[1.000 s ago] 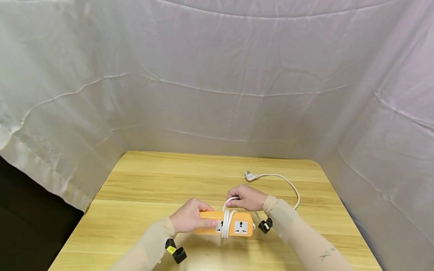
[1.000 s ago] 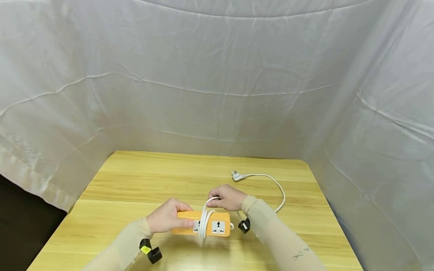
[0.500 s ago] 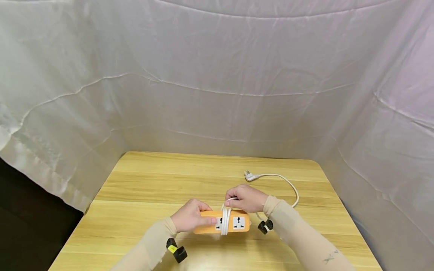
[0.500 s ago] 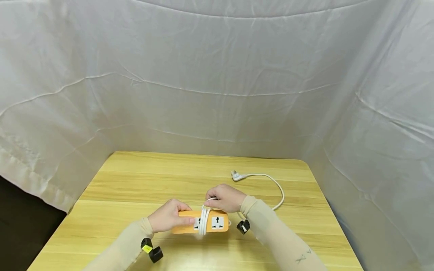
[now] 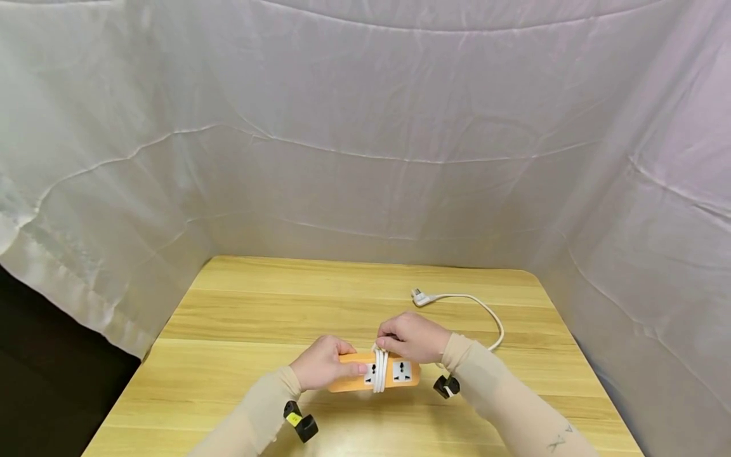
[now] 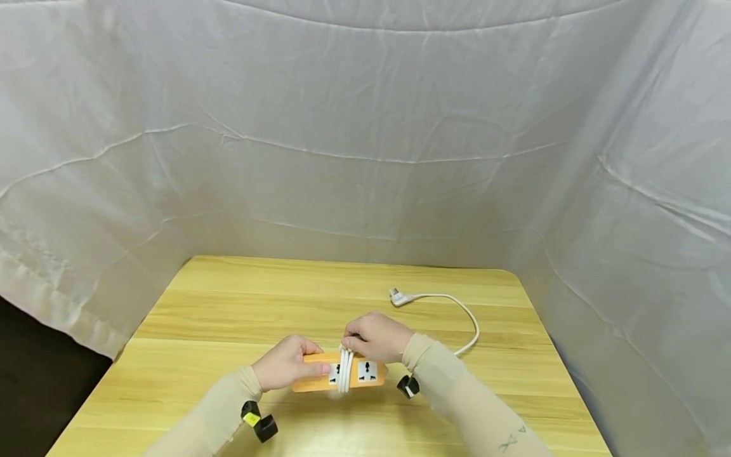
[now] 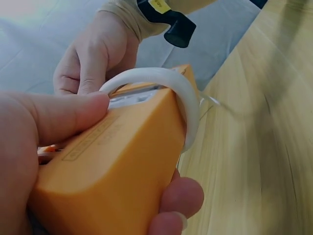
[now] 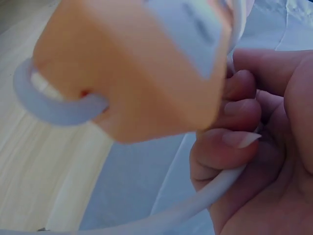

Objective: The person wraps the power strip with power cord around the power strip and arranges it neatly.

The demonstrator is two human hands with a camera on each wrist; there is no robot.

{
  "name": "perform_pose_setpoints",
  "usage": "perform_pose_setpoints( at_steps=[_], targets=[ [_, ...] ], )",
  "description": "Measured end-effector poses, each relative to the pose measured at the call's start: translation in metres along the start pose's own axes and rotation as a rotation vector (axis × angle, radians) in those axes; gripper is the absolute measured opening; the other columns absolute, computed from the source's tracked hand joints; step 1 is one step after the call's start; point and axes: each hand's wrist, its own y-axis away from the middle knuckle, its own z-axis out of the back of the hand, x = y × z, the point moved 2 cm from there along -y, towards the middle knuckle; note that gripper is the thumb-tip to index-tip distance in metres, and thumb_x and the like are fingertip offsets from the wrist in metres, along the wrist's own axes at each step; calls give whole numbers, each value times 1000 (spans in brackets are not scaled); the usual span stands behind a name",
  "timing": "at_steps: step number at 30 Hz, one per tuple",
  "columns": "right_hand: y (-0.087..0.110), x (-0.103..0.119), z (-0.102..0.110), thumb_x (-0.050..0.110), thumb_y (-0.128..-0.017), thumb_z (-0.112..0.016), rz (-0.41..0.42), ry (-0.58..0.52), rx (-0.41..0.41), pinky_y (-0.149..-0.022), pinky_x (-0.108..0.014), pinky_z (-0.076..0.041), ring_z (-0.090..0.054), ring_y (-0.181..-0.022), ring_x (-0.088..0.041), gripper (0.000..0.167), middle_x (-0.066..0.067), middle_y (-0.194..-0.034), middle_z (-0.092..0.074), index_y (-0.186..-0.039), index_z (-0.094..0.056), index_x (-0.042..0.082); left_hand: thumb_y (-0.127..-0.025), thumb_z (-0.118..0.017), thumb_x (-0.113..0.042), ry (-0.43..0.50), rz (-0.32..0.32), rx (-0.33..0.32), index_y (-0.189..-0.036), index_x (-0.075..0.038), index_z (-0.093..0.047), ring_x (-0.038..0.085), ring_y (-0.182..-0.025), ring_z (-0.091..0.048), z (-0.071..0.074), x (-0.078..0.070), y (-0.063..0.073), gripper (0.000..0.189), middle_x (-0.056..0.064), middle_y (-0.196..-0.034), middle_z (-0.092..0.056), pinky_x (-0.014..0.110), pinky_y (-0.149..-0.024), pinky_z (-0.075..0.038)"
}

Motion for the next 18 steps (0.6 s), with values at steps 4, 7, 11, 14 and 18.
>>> perform_pose_setpoints(
  at_steps=[4, 7, 11, 14, 18],
  targets=[
    [1, 5, 1, 20, -99, -54, -12, 45, -34, -58, -19, -46, -52, -63, 1, 18, 14, -75, -59, -88, -68, 17, -87, -72, -33, 10, 28, -31, -84, -10, -73, 4, -45, -44, -1, 0, 0, 23, -5, -65, -64, 20, -42, -35],
    [1, 8, 2, 18, -100, -53, -42, 42, -75, -59, -20, -47, -52, -62, 0, 19, 11, -77, -62, -92, -70, 14, -87, -72, -32, 11, 40, -86, -86, -6, -72, 7, -53, -55, -1, -2, -1, 27, -2, -71, -67, 23, -47, -45],
    [0, 11, 3, 18, -99, -54, -102, 16, -139, -56, -21, -46, -50, -58, 0, 18, 10, -77, -63, -94, -71, 13, -86, -72, -35, -21, 60, -159, -88, -5, -72, 9, -56, -56, -1, -4, -3, 30, -2, -73, -66, 26, -50, -48],
    [-1, 14, 3, 19, -98, -57, -147, 5, -182, -50, -21, -43, -46, -52, 0, 18, 12, -71, -61, -92, -72, 13, -86, -71, -38, -57, 75, -191, -88, -7, -72, 7, -49, -47, -1, -6, -4, 31, -4, -66, -63, 24, -44, -40],
    [-1, 15, 3, 22, -96, -59, -191, 10, -237, -43, -21, -37, -41, -45, 0, 18, 13, -61, -55, -83, -70, 15, -86, -70, -41, -96, 75, -213, -88, -8, -72, 5, -42, -37, -1, -7, -5, 33, -7, -59, -58, 22, -39, -29]
  ],
)
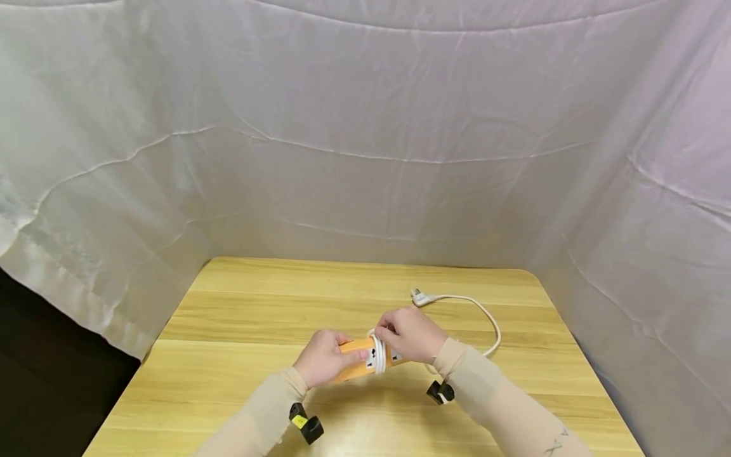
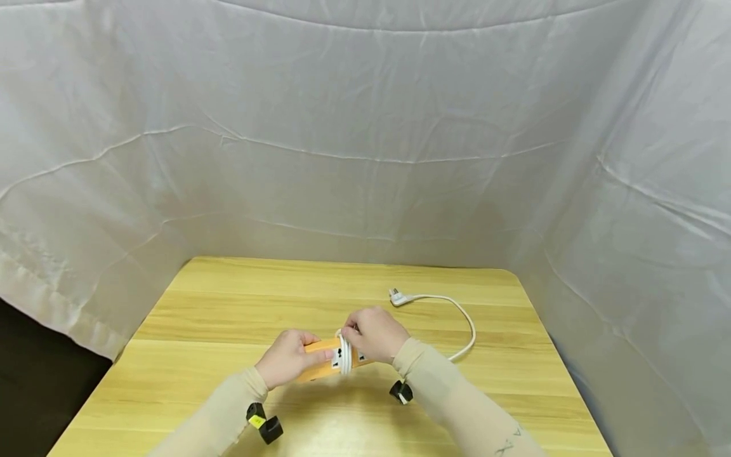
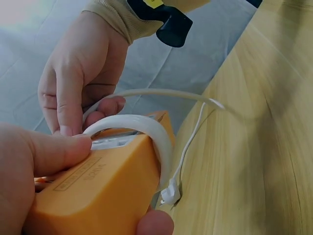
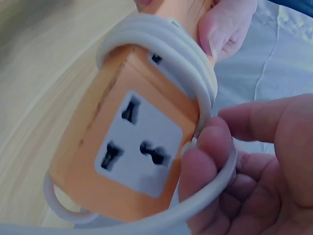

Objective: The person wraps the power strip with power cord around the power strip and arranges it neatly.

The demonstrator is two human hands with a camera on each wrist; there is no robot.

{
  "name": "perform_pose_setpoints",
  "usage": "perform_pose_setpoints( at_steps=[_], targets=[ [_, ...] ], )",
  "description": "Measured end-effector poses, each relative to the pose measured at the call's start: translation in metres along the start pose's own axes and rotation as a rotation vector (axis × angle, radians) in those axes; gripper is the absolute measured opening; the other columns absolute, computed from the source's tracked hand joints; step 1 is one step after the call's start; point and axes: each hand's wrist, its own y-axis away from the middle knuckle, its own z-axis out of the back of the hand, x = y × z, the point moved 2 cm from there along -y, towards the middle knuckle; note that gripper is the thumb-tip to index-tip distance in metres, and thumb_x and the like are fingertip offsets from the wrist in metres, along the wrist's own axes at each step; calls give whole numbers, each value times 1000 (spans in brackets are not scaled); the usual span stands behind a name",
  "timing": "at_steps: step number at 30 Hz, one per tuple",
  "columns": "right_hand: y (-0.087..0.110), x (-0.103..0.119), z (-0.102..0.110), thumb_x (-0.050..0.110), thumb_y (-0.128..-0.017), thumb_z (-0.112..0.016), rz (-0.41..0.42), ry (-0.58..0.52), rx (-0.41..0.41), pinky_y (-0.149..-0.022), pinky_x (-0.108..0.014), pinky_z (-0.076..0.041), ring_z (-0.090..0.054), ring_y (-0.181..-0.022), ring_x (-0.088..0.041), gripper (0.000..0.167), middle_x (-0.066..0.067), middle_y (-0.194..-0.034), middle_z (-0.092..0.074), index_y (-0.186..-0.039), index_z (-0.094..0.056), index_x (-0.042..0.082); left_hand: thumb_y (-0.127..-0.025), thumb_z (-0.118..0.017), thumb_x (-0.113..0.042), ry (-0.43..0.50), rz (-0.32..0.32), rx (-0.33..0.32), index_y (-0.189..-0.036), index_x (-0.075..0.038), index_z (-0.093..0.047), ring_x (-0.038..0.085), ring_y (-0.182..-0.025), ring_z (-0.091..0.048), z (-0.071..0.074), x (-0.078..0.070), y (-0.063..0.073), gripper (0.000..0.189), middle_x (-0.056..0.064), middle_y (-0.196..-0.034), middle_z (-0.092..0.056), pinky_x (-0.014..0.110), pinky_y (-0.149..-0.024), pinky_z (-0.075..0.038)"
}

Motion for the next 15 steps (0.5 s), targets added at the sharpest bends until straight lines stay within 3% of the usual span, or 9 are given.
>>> perform_pose_setpoints(
  at_steps=[5, 11, 15],
  targets=[
    [1, 1, 0, 27, -97, -58, -37, 9, -34, -41, -21, -34, -39, -44, -1, 26, 12, -56, -51, -73, -62, 17, -87, -68, -44, -17, 13, -29, -90, -8, -72, 6, -41, -38, 2, 0, -1, 36, -6, -58, -57, 22, -38, -30],
    [3, 6, -3, 21, -101, -50, -37, -15, -30, -43, -22, -39, -43, -47, -2, 23, 11, -62, -53, -87, -67, 13, -87, -68, -45, -9, 49, -52, -89, -7, -72, 10, -52, -53, 5, 1, -3, 39, -2, -71, -64, 26, -45, -42],
    [5, 11, -4, 17, -100, -49, -32, -39, -42, -44, -22, -40, -45, -49, -2, 20, 11, -64, -54, -90, -65, 12, -86, -69, -46, -5, 64, -61, -87, -7, -72, 11, -54, -54, 6, 3, -4, 38, -2, -70, -64, 27, -47, -44]
  ],
)
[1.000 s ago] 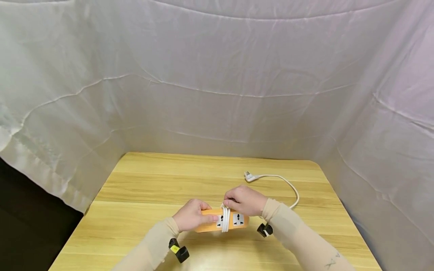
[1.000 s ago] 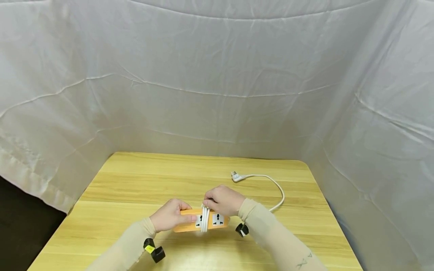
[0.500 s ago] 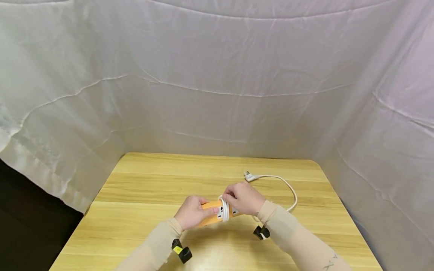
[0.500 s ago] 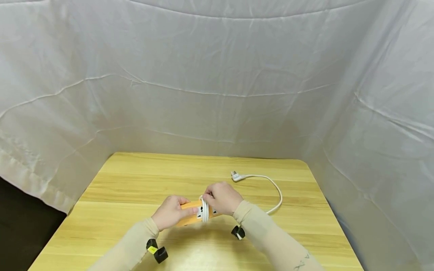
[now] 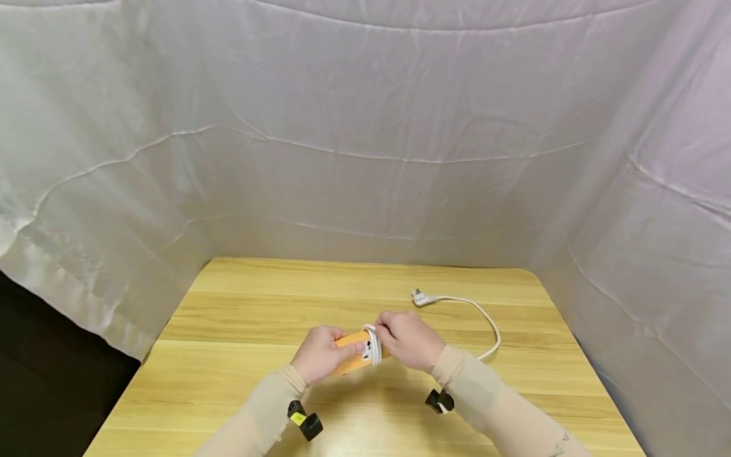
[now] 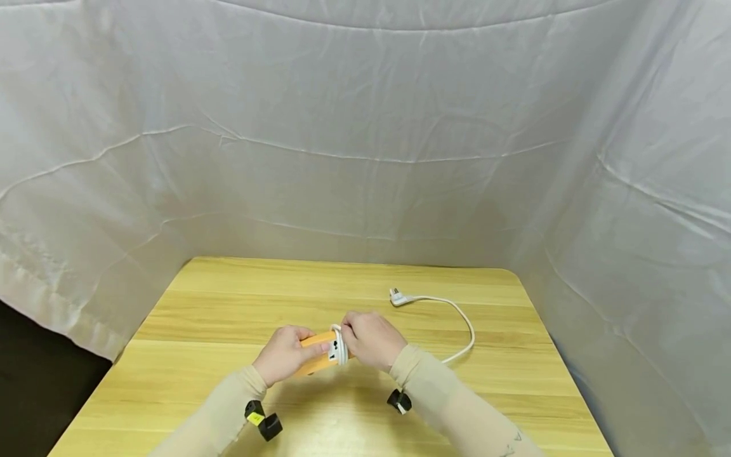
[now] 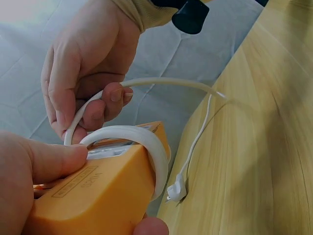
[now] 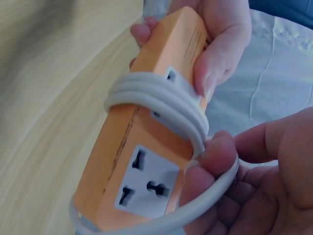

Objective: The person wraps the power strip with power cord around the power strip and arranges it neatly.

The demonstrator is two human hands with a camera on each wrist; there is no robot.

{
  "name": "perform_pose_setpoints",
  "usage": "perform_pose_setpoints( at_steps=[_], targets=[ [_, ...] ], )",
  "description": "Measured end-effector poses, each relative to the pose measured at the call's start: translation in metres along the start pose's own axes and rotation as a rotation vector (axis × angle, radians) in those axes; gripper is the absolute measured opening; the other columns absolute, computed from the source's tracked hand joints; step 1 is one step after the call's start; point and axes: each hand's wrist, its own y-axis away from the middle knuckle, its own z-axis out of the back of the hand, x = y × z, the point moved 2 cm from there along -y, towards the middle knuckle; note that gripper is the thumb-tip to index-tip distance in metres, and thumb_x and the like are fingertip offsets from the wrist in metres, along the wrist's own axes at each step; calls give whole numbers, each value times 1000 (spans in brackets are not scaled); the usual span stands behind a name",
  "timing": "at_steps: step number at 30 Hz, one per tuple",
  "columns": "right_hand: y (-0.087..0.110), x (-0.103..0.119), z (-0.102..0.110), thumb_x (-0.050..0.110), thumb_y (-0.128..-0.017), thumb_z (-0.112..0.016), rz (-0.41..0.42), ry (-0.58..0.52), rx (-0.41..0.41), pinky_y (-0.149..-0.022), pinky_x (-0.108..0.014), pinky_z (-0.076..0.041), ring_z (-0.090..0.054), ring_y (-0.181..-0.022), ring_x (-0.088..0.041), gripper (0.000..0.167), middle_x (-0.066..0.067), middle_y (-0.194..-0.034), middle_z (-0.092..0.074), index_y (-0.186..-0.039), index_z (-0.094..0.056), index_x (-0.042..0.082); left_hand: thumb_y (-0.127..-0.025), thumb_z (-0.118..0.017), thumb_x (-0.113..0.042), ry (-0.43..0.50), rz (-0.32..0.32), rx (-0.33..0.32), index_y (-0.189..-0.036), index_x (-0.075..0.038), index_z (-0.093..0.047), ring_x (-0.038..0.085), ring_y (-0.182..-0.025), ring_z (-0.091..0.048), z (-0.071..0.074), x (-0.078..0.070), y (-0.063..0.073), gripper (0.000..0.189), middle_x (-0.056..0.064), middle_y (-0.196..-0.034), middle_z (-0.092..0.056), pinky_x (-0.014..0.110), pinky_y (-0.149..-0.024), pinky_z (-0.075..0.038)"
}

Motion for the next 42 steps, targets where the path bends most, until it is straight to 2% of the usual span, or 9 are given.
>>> perform_pose_setpoints(
  at_steps=[10, 18, 25, 27, 33, 38, 42],
  targets=[
    [5, 6, -4, 19, -101, -46, -6, 31, 20, -41, -22, -34, -38, -45, -2, 24, 11, -57, -46, -87, -64, 14, -86, -68, -45, -19, -29, -27, -86, -9, -73, 11, -55, -54, 2, -1, 0, 37, -4, -70, -64, 27, -48, -44],
    [9, 13, -4, 18, -98, -54, 35, 72, 13, -40, -19, -30, -35, -43, -1, 20, 11, -55, -43, -81, -62, 13, -88, -68, -42, 93, 0, 3, -88, -6, -73, 12, -51, -57, 2, 1, 1, 37, -1, -67, -66, 28, -46, -46],
    [14, 16, -12, 17, -95, -59, 47, 140, -20, -40, -20, -33, -37, -45, 0, 15, 11, -59, -46, -82, -60, 9, -88, -68, -43, 135, 18, -25, -86, -8, -74, 8, -43, -45, 2, 4, 2, 36, -2, -58, -63, 24, -41, -37],
    [15, 17, -13, 18, -95, -59, 35, 145, -30, -40, -20, -32, -37, -45, 0, 16, 11, -58, -45, -81, -60, 11, -88, -68, -42, 162, 25, -23, -87, -7, -74, 9, -42, -47, 2, 5, 1, 36, -2, -59, -63, 23, -41, -38],
    [18, 16, -17, 24, -99, -54, -33, 52, 40, -38, -21, -29, -34, -42, -2, 31, 10, -53, -40, -69, -51, 19, -88, -69, -41, 283, 68, -47, -90, -1, -71, 20, -51, -64, 6, 8, 0, 40, 5, -64, -67, 29, -46, -49],
    [21, 15, -21, 26, -101, -50, -26, 3, 82, -39, -21, -31, -37, -42, -1, 35, 12, -53, -43, -66, -49, 21, -87, -70, -38, 364, 97, -59, -91, 2, -70, 24, -53, -65, 9, 9, -1, 41, 9, -68, -67, 32, -49, -53],
    [22, 15, -23, 26, -101, -51, -7, -23, 97, -40, -20, -34, -39, -43, 0, 32, 13, -54, -46, -69, -53, 19, -86, -71, -39, 401, 101, -49, -91, 2, -69, 23, -53, -64, 9, 10, -2, 41, 10, -69, -68, 32, -50, -53]
  ],
)
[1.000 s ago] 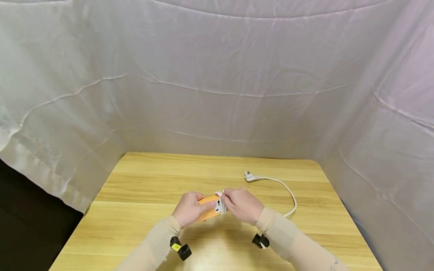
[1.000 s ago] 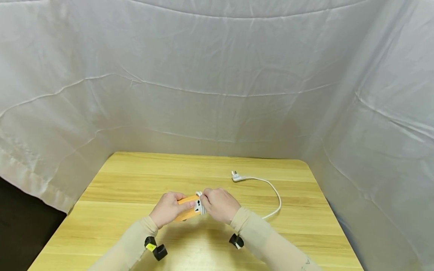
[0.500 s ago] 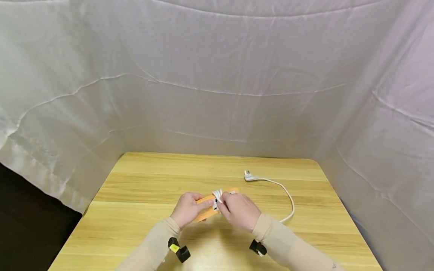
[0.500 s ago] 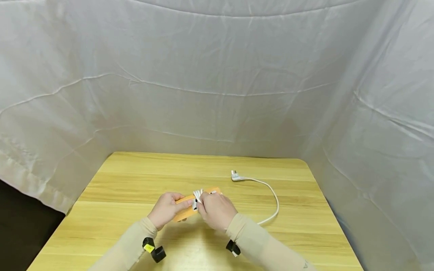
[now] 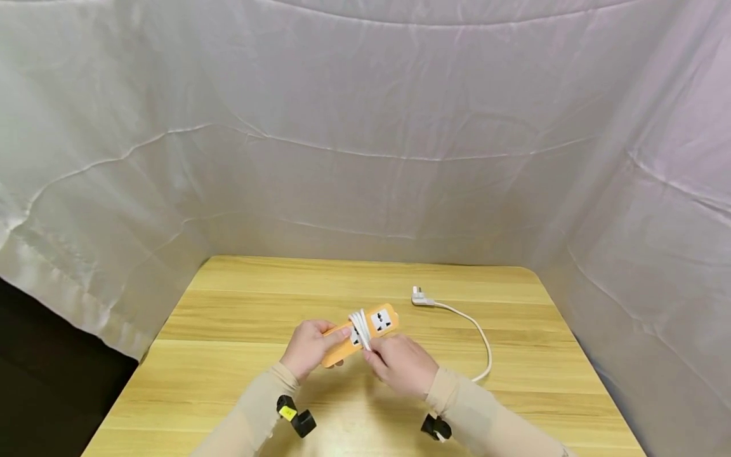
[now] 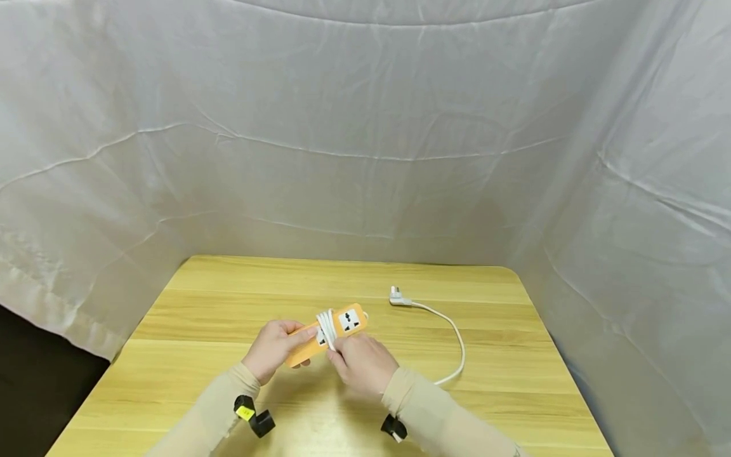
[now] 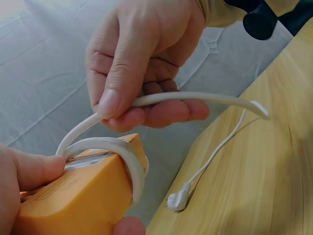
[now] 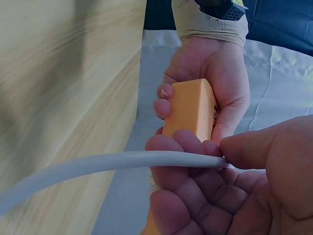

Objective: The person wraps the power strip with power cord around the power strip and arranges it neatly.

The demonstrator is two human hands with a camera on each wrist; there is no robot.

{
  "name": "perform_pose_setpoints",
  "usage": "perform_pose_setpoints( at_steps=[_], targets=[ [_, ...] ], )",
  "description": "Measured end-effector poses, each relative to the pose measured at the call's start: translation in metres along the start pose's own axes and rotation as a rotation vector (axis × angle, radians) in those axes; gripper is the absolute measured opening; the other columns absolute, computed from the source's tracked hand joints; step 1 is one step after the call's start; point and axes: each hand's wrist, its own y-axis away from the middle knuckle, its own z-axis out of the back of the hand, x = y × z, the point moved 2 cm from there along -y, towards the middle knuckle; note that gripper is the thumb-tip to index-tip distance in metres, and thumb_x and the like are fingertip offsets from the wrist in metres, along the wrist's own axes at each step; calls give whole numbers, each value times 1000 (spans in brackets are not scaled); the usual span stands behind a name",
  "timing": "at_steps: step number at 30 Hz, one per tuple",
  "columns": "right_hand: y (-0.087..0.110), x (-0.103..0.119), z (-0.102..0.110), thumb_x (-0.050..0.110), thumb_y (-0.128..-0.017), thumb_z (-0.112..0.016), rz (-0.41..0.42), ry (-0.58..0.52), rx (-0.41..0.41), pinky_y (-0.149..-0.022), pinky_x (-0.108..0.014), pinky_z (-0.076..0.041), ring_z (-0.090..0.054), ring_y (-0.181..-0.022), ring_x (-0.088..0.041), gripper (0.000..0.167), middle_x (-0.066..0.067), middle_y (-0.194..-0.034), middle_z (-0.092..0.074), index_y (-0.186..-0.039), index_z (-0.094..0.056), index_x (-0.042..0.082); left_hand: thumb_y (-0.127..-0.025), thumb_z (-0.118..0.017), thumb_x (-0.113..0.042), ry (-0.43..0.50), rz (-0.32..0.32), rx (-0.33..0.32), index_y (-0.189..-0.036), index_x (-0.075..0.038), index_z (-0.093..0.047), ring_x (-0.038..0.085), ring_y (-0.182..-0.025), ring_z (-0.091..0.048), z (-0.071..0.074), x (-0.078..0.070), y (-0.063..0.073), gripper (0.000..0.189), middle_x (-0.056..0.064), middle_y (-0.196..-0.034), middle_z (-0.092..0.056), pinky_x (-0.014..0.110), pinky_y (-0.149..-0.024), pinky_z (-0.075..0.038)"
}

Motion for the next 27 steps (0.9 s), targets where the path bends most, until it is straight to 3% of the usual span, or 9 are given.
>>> perform_pose_setpoints(
  at_steps=[9, 18, 27],
  targets=[
    [5, -2, -4, 19, -100, -53, 12, -84, 78, -44, -20, -40, -44, -48, 1, 26, 11, -62, -56, -75, -57, 19, -85, -72, -39, 59, 10, 39, -94, 4, -69, 21, -54, -64, 1, 1, -1, 45, 11, -71, -68, 32, -52, -53],
    [9, -9, -13, 20, -97, -58, 65, -26, 165, -46, -18, -33, -38, -49, 2, 27, 15, -57, -44, -70, -56, 20, -88, -70, -34, 63, -22, 90, -97, 6, -68, 23, -57, -66, 4, -3, 2, 42, 12, -76, -69, 34, -53, -54],
    [10, -20, -21, 22, -96, -59, 95, -33, 265, -45, -16, -32, -35, -48, 3, 20, 16, -56, -40, -76, -64, 20, -90, -69, -26, 100, -78, 183, -103, 11, -66, 23, -64, -67, 4, -9, 9, 39, 16, -83, -69, 43, -61, -57]
  ],
)
